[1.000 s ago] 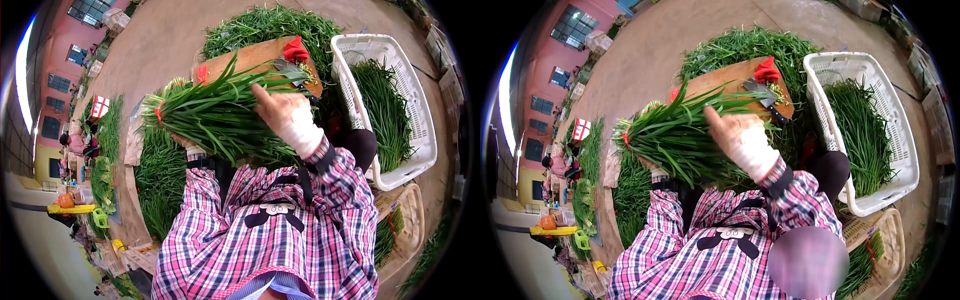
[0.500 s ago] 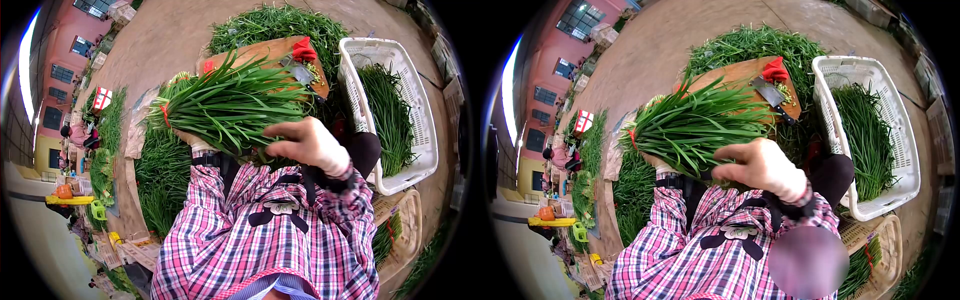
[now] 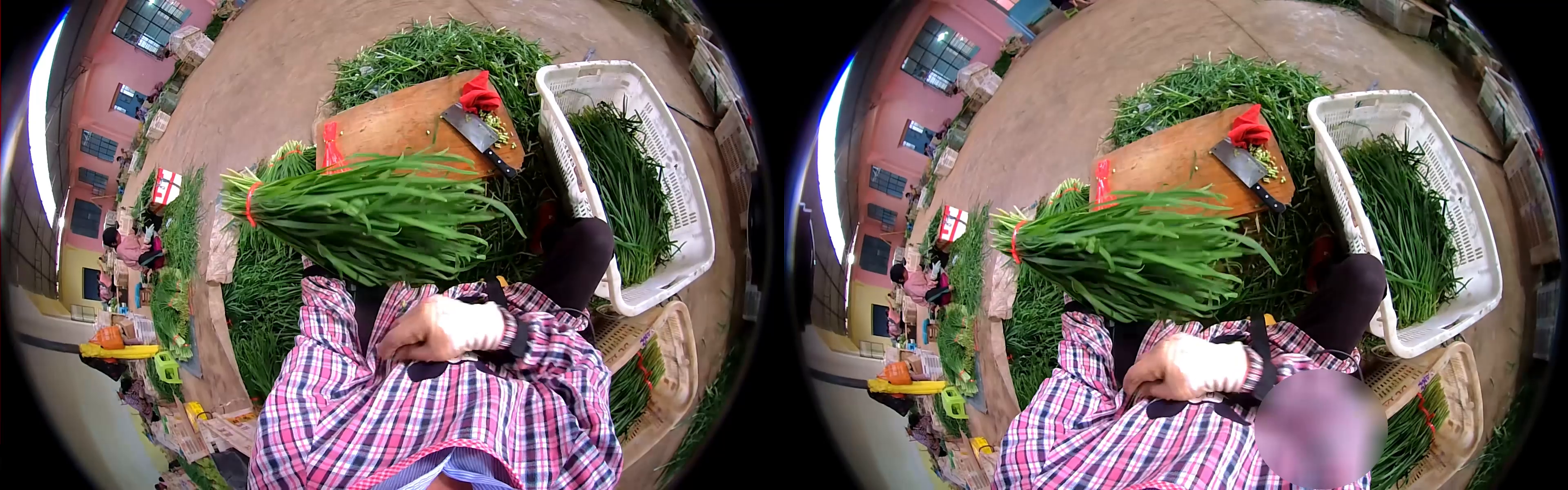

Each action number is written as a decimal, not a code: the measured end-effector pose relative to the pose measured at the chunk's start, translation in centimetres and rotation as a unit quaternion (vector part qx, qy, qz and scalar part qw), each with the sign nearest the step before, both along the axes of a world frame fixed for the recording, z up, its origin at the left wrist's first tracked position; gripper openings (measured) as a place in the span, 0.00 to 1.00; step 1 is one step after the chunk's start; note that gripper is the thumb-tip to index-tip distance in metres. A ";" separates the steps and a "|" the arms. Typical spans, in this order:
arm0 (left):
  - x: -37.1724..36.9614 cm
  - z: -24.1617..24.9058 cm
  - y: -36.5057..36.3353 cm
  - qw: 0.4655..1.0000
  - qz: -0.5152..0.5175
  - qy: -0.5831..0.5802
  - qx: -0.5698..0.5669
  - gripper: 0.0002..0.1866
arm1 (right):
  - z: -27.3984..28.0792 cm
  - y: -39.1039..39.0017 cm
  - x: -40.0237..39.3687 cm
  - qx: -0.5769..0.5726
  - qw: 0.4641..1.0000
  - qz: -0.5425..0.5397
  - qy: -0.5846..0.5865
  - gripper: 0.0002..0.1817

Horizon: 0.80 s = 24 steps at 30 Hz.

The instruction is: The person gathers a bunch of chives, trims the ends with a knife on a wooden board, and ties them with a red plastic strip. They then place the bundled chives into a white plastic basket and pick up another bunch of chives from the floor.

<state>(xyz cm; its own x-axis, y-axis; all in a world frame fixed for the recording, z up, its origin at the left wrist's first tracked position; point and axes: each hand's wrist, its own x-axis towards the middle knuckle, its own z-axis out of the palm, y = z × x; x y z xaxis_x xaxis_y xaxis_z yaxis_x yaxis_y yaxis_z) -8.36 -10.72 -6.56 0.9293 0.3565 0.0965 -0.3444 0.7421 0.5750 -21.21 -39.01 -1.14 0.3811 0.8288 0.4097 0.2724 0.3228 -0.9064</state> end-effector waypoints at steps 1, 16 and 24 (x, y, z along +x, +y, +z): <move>0.1 0.2 0.1 1.000 -0.003 0.000 0.004 0.30 | 0.9 -1.5 0.3 -0.017 0.999 -0.031 -0.005 0.15; 0.7 2.6 1.0 0.999 -0.017 -0.005 0.031 0.31 | -9.7 -1.7 2.1 -0.453 0.841 -0.155 -0.251 0.06; 1.6 3.3 2.6 0.999 -0.028 -0.019 0.037 0.31 | -3.7 -14.0 2.0 -0.401 0.815 -0.369 -0.199 0.08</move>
